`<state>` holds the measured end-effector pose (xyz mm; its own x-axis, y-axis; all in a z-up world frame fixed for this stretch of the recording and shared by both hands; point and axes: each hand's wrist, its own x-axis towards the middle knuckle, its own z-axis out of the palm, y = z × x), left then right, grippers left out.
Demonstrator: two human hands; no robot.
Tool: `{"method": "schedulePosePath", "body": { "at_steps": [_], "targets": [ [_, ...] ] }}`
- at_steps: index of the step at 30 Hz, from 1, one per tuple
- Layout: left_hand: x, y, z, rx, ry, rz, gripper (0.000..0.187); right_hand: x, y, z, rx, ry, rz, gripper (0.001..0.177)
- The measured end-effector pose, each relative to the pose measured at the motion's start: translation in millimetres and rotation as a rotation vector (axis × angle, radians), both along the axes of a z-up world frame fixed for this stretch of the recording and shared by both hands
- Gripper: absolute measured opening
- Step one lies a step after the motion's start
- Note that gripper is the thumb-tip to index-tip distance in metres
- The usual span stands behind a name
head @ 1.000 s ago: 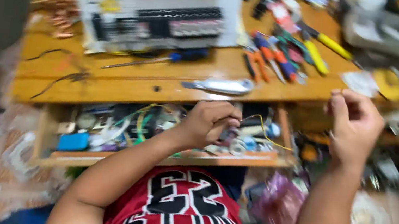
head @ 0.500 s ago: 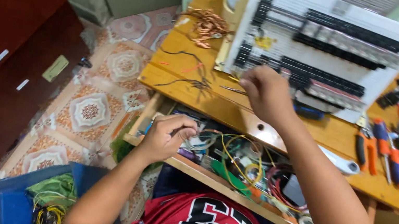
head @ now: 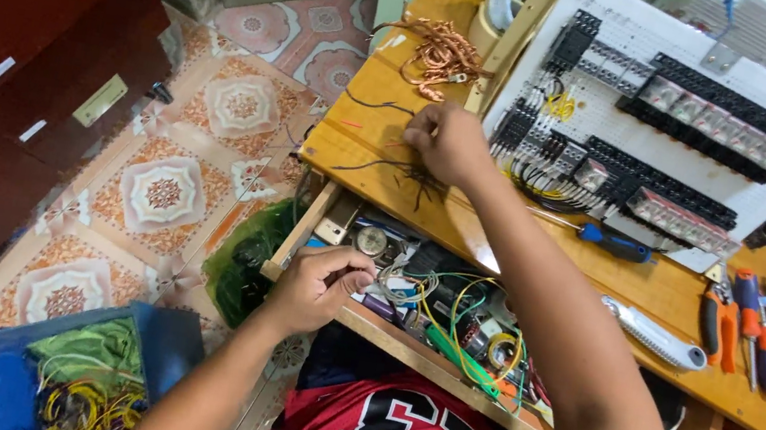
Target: Wiring and assembling components on an electrical control panel using hand tools
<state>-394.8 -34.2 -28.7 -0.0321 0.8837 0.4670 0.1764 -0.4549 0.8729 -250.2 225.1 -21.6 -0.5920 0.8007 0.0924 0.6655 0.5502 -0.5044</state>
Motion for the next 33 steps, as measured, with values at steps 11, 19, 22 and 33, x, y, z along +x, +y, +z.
{"method": "schedulePosePath", "body": {
  "at_steps": [11,19,22,33],
  "targets": [
    [41.8,15.1,-3.7,-0.065,-0.087,0.107,0.014,98.5,-157.7,40.0,-0.780,0.595,0.295,0.028],
    [107.0,34.3,10.0,-0.117,-0.168,-0.010,0.012,176.2,-206.5,54.8,-0.227,0.551,-0.062,0.011],
    [131.0,36.5,0.2,-0.178,-0.362,-0.232,0.011,197.5,-208.1,59.9,-0.219,0.590,-0.138,0.010],
    [170.8,57.3,7.1,-0.266,-0.484,-0.357,0.024,244.1,-193.1,50.3,-0.206,0.819,-0.247,0.011]
  ]
}}
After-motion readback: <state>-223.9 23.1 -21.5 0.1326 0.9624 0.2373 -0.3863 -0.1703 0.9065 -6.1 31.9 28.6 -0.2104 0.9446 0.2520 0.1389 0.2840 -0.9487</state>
